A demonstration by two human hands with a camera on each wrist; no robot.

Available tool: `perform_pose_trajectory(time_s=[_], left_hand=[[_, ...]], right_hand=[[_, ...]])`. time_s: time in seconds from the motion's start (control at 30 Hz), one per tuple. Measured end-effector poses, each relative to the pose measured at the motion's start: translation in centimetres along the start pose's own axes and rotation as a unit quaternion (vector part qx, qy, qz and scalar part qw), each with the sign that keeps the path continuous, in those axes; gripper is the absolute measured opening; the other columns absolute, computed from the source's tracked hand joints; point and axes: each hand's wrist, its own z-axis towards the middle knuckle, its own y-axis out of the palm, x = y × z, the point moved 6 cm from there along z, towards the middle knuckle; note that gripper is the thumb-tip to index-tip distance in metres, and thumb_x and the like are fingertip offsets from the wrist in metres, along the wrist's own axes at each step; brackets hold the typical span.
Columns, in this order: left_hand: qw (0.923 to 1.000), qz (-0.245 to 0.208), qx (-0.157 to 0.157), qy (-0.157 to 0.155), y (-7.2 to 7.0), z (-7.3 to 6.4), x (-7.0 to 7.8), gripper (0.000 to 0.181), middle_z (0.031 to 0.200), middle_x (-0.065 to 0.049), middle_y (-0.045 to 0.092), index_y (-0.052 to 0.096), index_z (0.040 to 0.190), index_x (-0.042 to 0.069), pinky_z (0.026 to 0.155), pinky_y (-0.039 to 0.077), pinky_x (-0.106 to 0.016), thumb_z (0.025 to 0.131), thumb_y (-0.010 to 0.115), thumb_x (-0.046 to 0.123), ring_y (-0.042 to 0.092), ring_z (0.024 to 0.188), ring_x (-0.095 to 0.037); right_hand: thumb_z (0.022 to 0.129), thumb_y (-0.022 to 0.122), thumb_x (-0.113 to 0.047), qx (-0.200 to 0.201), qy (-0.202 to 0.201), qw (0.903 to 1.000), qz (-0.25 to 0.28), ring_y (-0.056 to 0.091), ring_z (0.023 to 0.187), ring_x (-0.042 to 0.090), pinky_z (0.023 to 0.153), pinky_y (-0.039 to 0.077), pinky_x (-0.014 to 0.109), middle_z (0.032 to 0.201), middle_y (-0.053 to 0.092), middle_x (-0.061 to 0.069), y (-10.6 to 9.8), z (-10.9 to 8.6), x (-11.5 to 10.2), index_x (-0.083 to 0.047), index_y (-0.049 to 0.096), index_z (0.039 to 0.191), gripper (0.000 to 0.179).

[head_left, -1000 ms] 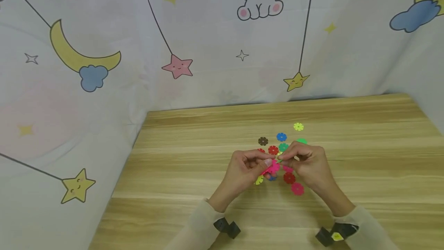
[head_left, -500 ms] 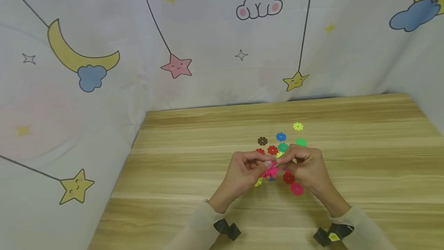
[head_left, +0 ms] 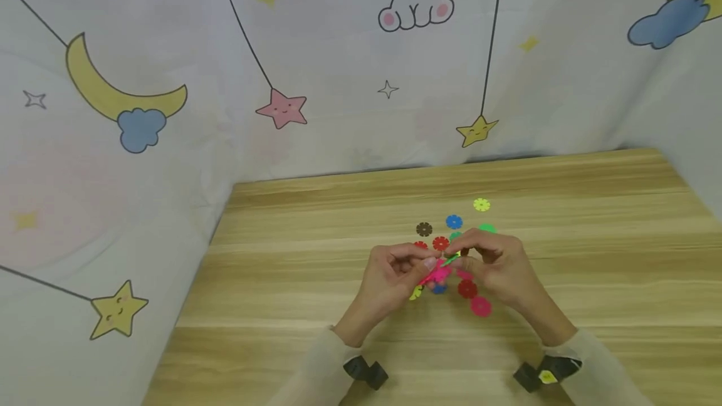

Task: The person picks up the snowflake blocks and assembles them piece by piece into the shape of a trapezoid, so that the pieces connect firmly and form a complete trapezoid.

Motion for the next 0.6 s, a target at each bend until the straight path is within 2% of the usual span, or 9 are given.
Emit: perform_pose_trajectory(time_s=[0.17, 0.3, 0.4, 0.5, 0.6], left_hand=[[0.9999, -0.009, -0.002, -0.012, 0.2, 0.1, -0.2, 0.016, 0.096, -0.030, 0.078, 0.079, 0.111, -0.004, 0.057, 0.052, -0.016, 0.103, 0.069, 0.006, 0.072, 0.068, -0.003], [0.9987, -0.011, -0.019, -0.046, 0.5, 0.2, -0.8, 0.022, 0.100, -0.015, 0.076, 0.077, 0.124, 0.009, 0.060, 0.050, -0.018, 0.103, 0.071, 0.014, 0.067, 0.069, -0.004], [0.9956, -0.025, -0.036, -0.083, 0.8, 0.2, -1.3, 0.033, 0.109, -0.008, 0.075, 0.072, 0.135, 0.021, 0.067, 0.054, -0.022, 0.102, 0.074, 0.019, 0.072, 0.078, -0.010], [0.9925, -0.038, -0.051, -0.104, 1.0, 0.2, -1.7, 0.041, 0.117, -0.012, 0.077, 0.067, 0.140, 0.024, 0.076, 0.062, -0.028, 0.101, 0.076, 0.018, 0.081, 0.092, -0.025], [0.9918, -0.042, -0.057, -0.106, 1.0, 0.2, -1.7, 0.044, 0.119, -0.019, 0.078, 0.065, 0.142, 0.022, 0.082, 0.066, -0.034, 0.101, 0.076, 0.014, 0.081, 0.100, -0.035]], right_hand=[[0.087, 0.075, 0.021, 0.008, 0.016, 0.9998, 0.003, 0.072, 0.101, 0.007, 0.094, 0.060, 0.019, 0.101, 0.079, -0.003, -0.3, -0.2, 0.4, 0.001, 0.077, 0.102, 0.025], [0.086, 0.073, 0.024, 0.012, 0.018, 0.9998, -0.004, 0.073, 0.099, 0.007, 0.092, 0.061, 0.020, 0.097, 0.080, -0.002, -0.3, -0.3, 0.7, 0.000, 0.078, 0.096, 0.026], [0.085, 0.075, 0.022, 0.001, 0.024, 0.9995, -0.020, 0.075, 0.098, 0.008, 0.091, 0.061, 0.021, 0.094, 0.080, -0.002, -0.1, -0.3, 0.8, -0.003, 0.079, 0.093, 0.027], [0.085, 0.078, 0.019, -0.016, 0.022, 0.9990, -0.034, 0.075, 0.097, 0.009, 0.091, 0.060, 0.022, 0.093, 0.081, -0.001, 0.4, -0.3, 1.0, -0.008, 0.081, 0.091, 0.028], [0.084, 0.081, 0.016, -0.028, 0.022, 0.9986, -0.038, 0.076, 0.095, 0.009, 0.091, 0.059, 0.021, 0.093, 0.082, 0.001, 0.8, -0.4, 1.3, -0.013, 0.082, 0.091, 0.029]])
